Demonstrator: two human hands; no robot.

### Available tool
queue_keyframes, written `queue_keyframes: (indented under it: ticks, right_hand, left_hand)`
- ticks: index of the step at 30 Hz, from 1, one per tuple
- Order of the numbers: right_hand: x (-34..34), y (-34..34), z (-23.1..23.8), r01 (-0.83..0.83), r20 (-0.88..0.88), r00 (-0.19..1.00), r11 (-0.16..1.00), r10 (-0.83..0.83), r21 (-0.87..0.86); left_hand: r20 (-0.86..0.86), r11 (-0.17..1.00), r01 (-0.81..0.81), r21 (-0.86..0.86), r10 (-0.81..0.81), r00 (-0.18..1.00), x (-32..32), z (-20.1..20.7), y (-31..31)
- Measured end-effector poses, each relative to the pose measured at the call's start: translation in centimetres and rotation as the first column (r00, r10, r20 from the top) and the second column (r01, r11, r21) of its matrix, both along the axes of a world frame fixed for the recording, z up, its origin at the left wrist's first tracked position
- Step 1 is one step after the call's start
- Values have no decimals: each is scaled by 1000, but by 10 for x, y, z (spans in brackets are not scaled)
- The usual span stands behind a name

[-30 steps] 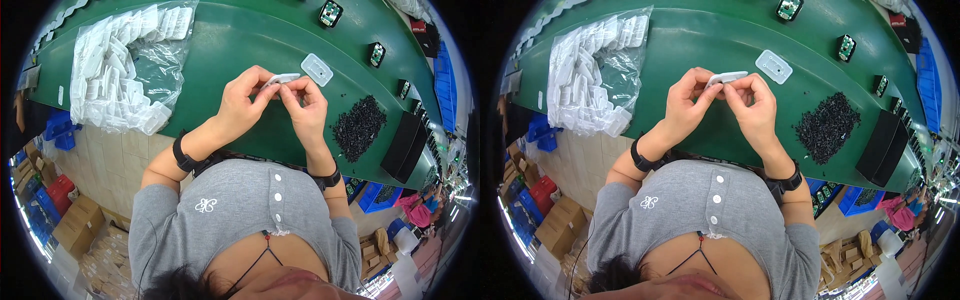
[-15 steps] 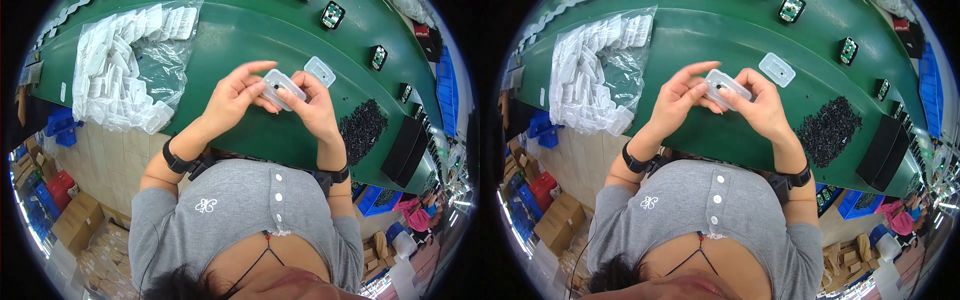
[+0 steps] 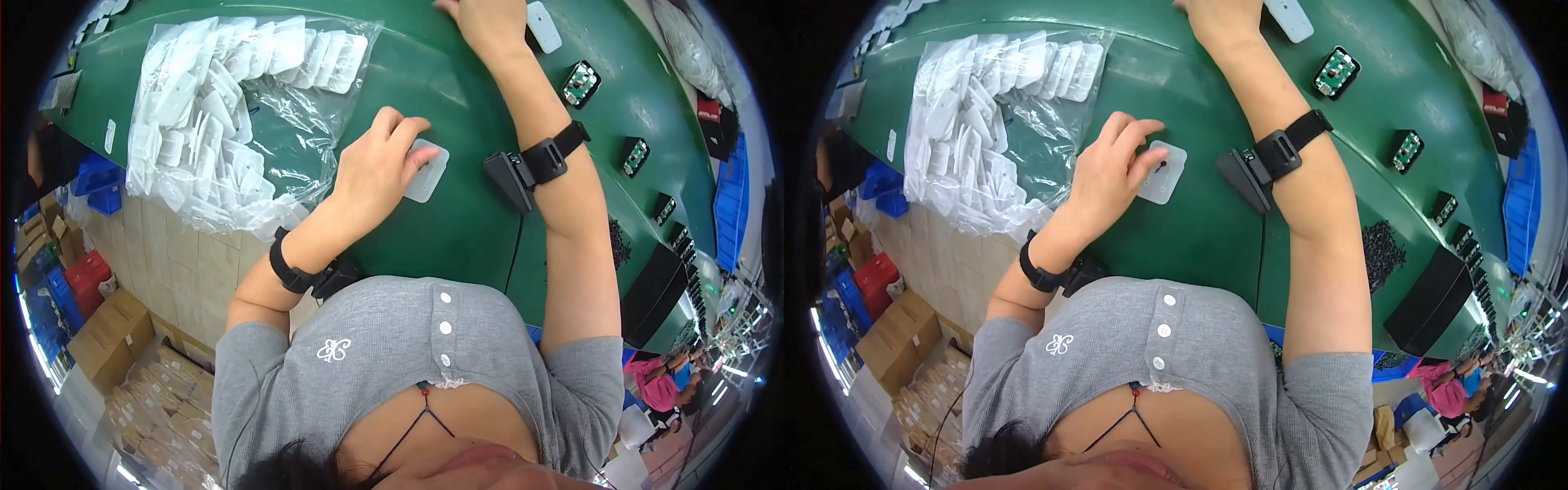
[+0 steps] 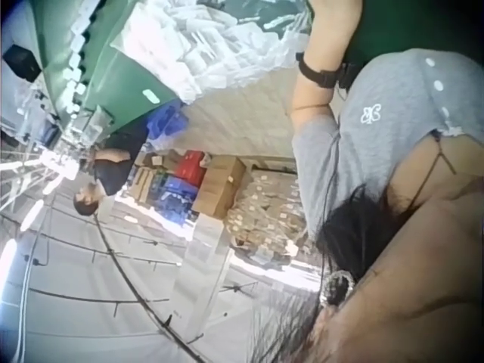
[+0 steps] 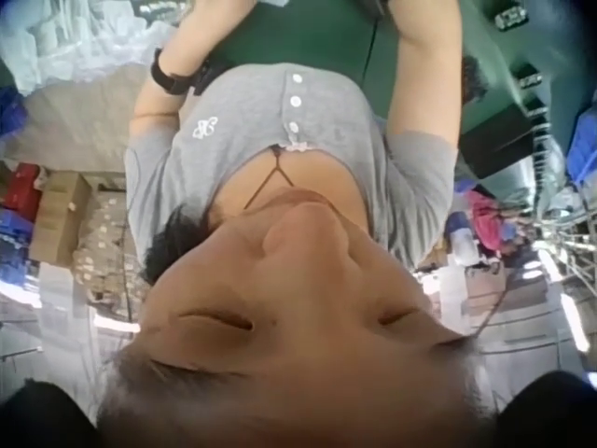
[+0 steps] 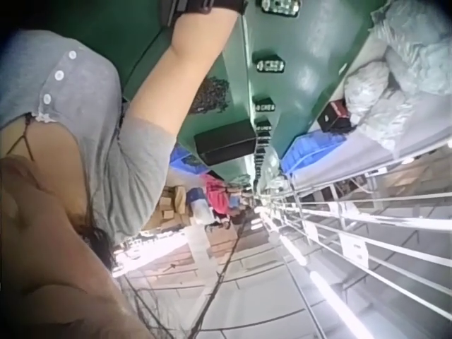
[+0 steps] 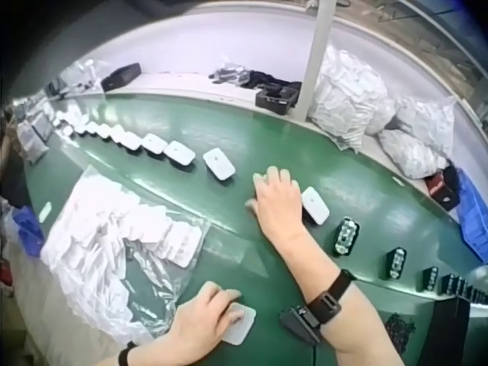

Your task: The person picks up a white plastic plate and a screw, inserts the screw into the plate, and places the assembly onto a black electronic device. They then press the plate onto the device and place the completed unit into a row on the table.

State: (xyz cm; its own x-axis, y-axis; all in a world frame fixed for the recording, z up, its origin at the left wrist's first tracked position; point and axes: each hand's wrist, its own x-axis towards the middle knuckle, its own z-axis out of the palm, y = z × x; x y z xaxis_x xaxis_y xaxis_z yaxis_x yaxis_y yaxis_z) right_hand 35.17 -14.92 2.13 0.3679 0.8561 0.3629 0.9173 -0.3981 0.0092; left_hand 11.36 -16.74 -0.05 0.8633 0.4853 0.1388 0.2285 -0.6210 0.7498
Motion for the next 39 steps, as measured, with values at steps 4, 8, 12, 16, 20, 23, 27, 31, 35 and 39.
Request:
queue_keyframes:
  ticks: [4,8,12,16,20,23,27,31,35,39]
  right_hand:
    - [1,-12,-13,-34,-86,995,969,57,245]
    - [-43,-70,27,139,-620,784,962,38,235]
    - [-76,-150,-7,191,-808,537,898,242,396]
    - [-107,-196,-7,279,-758,652,926,12,255]
    - [-114,-209,-11,102,-424,906,972,-3,212]
    - [-111,-210,-4,71,-449,892,967,47,244]
    - [-122,-216,16,23,-532,835,955,144,295]
    - [-138,-217,16,-137,-553,790,956,263,259]
    - [-144,-213,3,-159,-583,765,957,274,242]
    - [-145,-209,0,-183,-581,763,957,283,225]
  left_hand:
    - [-67,966,12,259,6,998,-16,5,-17]
    - [-99,938,45,343,-11,995,-30,-3,-25]
    - [48,935,39,353,-60,997,-34,-14,-22]
    - [72,942,94,323,-123,990,-38,-10,-17]
    - [52,904,201,376,-237,970,-42,-7,-22]
    - [80,906,236,352,-280,957,-40,-7,-33]
    - [105,941,199,275,-235,966,-43,-3,-37]
    - [233,987,142,76,-156,960,-51,-5,-30]
    - [200,972,202,122,-223,954,-53,-6,-28]
    - [151,956,236,172,-262,953,-56,-10,-26]
